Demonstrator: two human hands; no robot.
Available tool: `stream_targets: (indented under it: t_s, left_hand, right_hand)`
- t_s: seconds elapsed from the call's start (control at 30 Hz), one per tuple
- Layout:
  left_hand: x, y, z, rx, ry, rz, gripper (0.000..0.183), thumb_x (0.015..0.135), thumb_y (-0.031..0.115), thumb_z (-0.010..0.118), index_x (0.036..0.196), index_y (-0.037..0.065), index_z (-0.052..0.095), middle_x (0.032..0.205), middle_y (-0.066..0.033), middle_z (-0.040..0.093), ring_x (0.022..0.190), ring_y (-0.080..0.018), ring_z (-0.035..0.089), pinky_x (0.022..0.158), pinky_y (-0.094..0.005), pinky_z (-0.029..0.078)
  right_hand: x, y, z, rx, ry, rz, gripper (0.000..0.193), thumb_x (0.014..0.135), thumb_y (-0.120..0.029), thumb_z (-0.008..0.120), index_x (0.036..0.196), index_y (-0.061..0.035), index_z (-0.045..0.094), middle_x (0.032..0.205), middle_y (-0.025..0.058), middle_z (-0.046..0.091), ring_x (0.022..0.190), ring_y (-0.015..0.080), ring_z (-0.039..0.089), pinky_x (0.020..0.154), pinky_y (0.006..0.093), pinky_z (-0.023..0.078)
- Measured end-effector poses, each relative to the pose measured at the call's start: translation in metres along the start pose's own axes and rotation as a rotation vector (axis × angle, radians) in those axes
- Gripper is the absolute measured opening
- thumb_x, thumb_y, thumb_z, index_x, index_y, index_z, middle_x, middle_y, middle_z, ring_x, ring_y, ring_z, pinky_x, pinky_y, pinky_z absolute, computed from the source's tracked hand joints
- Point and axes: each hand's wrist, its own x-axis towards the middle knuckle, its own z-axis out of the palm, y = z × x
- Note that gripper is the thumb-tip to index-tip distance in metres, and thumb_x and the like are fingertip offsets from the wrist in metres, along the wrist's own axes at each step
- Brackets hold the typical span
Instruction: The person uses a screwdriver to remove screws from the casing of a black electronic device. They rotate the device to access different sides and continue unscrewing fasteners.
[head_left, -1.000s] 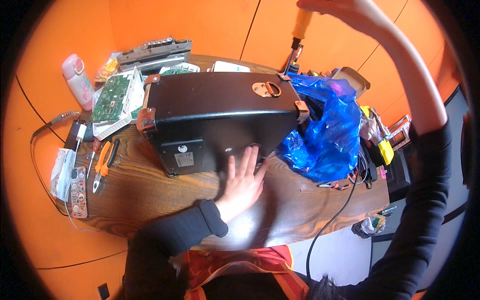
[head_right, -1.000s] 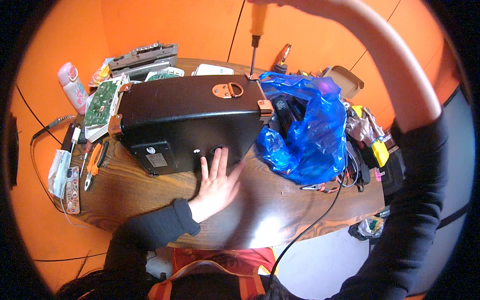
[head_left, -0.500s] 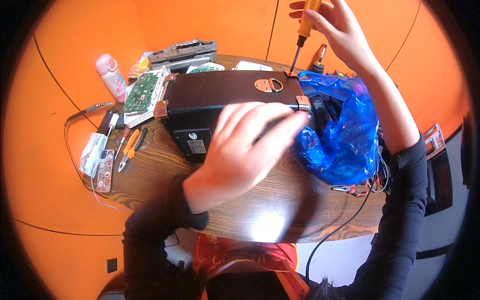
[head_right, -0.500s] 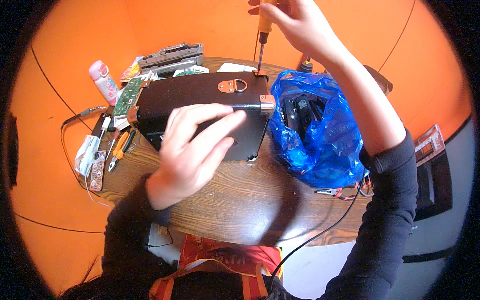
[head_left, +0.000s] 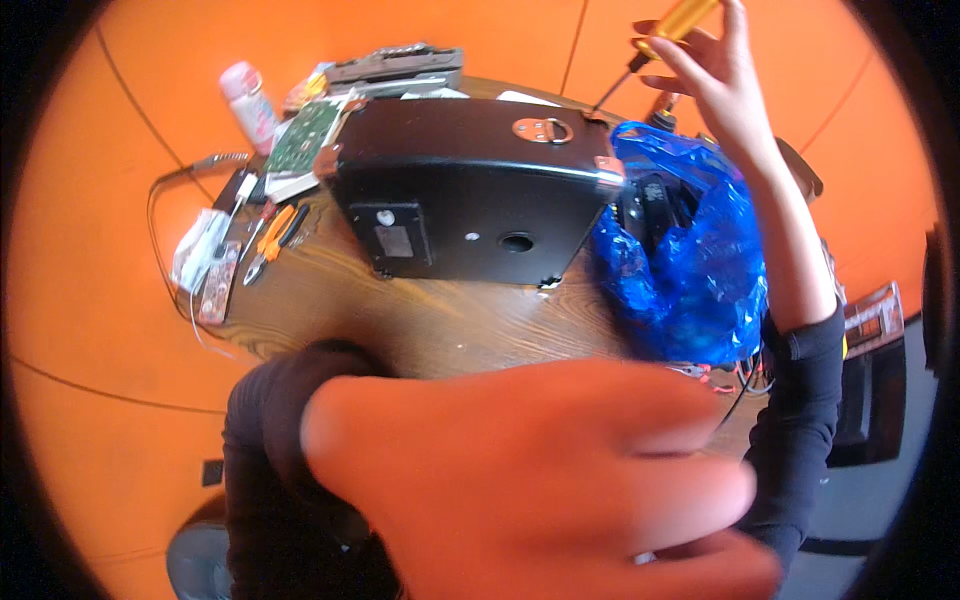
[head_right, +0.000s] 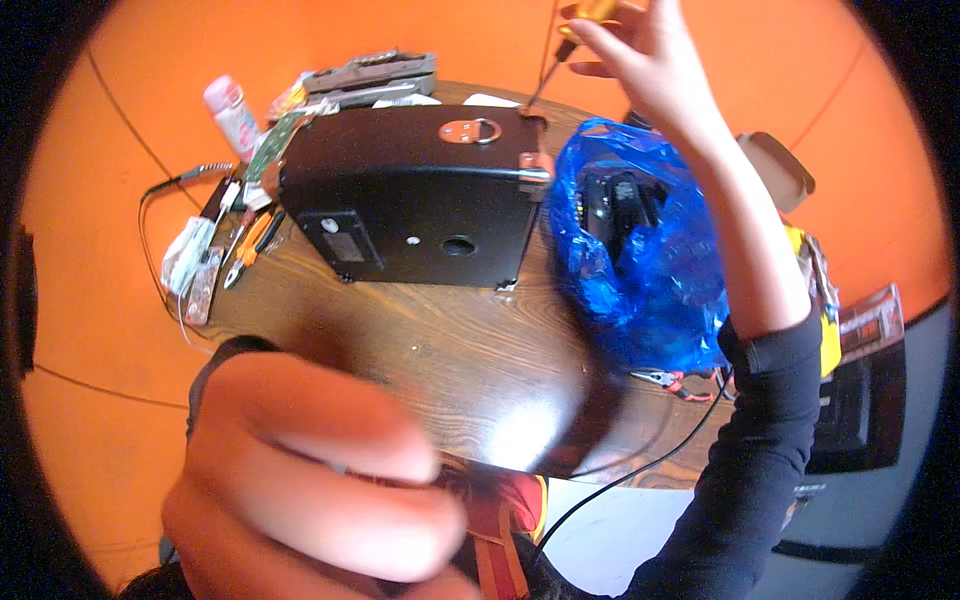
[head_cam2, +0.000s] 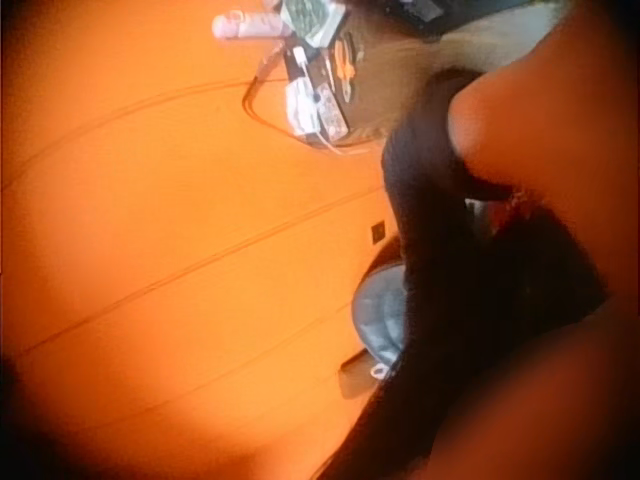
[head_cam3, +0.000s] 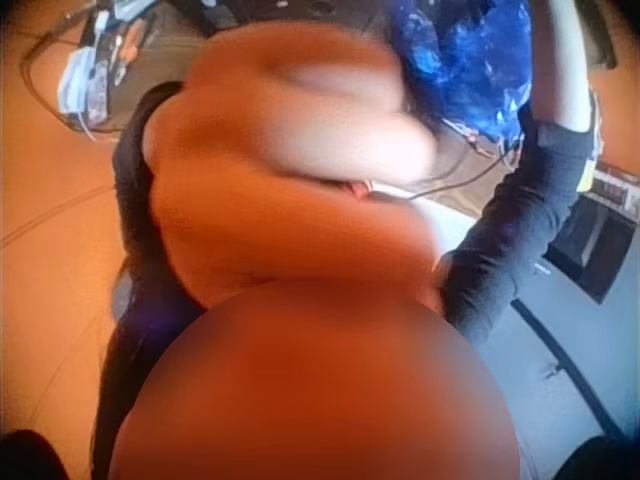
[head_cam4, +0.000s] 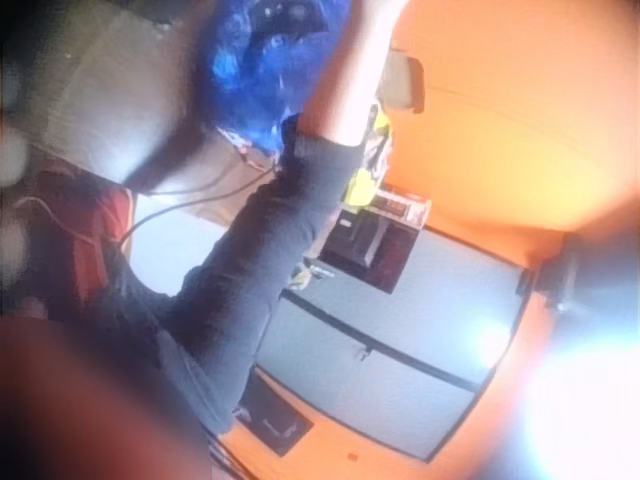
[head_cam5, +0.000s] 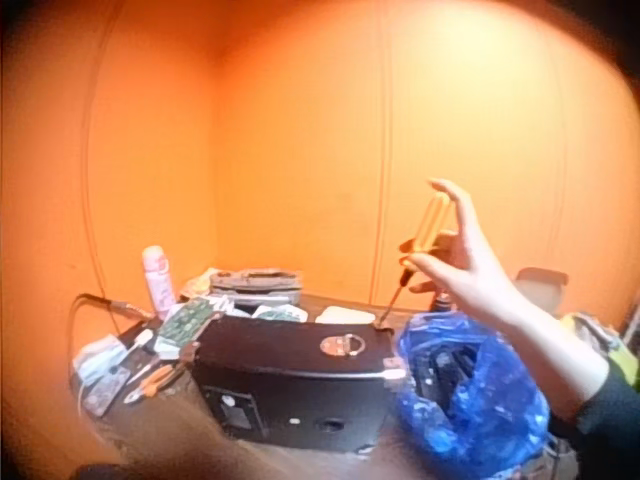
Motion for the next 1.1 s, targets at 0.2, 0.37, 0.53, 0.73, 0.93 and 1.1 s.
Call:
stream_targets:
  t_s: [0.2,0.37,0.53,0.73,0.93,1.1]
  left_hand:
    - [0.008,0.005,0.008,0.028,-0.028,-0.026,0.013,0.07,0.012,0.057,0.081,0.006,0.059,0.075,-0.006,0.058,0.067,-0.0209,0.056,0.06,-0.0321,0.045]
    - [0.015,-0.077,-0.004,0.342,-0.223,-0.086,0.017,0.079,0.01,0.052,0.091,0.002,0.061,0.081,-0.0081,0.061,0.074,-0.0226,0.06,0.065,-0.0319,0.048]
    - [0.009,-0.181,-0.021,0.61,-0.457,-0.48,0.032,0.086,0.019,0.057,0.115,0.006,0.056,0.094,-0.0113,0.055,0.084,-0.021,0.057,0.074,-0.0316,0.047]
    - [0.011,-0.208,-0.008,0.421,-0.48,-0.64,0.017,0.083,0.015,0.061,0.092,0.003,0.068,0.084,-0.0099,0.061,0.078,-0.0194,0.06,0.071,-0.0303,0.048]
    - [0.011,-0.201,-0.008,0.295,-0.357,-0.819,0.019,0.085,0.018,0.058,0.09,0.001,0.065,0.083,-0.0099,0.064,0.075,-0.0164,0.061,0.068,-0.0289,0.048]
    - [0.017,-0.183,-0.005,0.397,-0.141,-0.755,0.02,0.089,0.018,0.053,0.088,-0.002,0.055,0.077,-0.0078,0.061,0.072,-0.0122,0.06,0.063,-0.0247,0.048]
  right_hand:
    - [-0.002,0.011,0.001,0.056,0.085,-0.006,0.077,0.086,0.001,0.053,0.139,-0.0281,0.007,0.096,0.0145,0.056,0.085,0.0187,0.058,0.066,0.0295,0.051]
    - [-0.009,0.019,0.0,0.157,0.149,-0.059,0.078,0.086,0.002,0.053,0.14,-0.0276,0.006,0.098,0.0145,0.055,0.085,0.0165,0.057,0.066,0.0256,0.051]
    - [-0.014,0.028,-0.003,0.01,0.109,-0.157,0.069,0.089,-0.005,0.053,0.138,-0.0195,0.007,0.111,0.0215,0.056,0.1,0.026,0.06,0.076,0.0349,0.055]
    - [-0.035,0.035,-0.003,0.138,0.255,-0.159,0.068,0.09,-0.001,0.048,0.138,-0.0212,0.004,0.11,0.0227,0.054,0.099,0.0262,0.06,0.078,0.0369,0.054]
    - [-0.091,0.037,-0.018,0.371,0.564,-0.074,0.071,0.087,-0.001,0.053,0.136,-0.0257,0.008,0.113,0.0247,0.052,0.099,0.0304,0.059,0.077,0.0395,0.054]
    - [-0.152,0.043,-0.028,0.4,0.745,0.093,0.07,0.088,-0.007,0.054,0.138,-0.0248,0.009,0.117,0.0236,0.05,0.101,0.03,0.058,0.076,0.035,0.053]
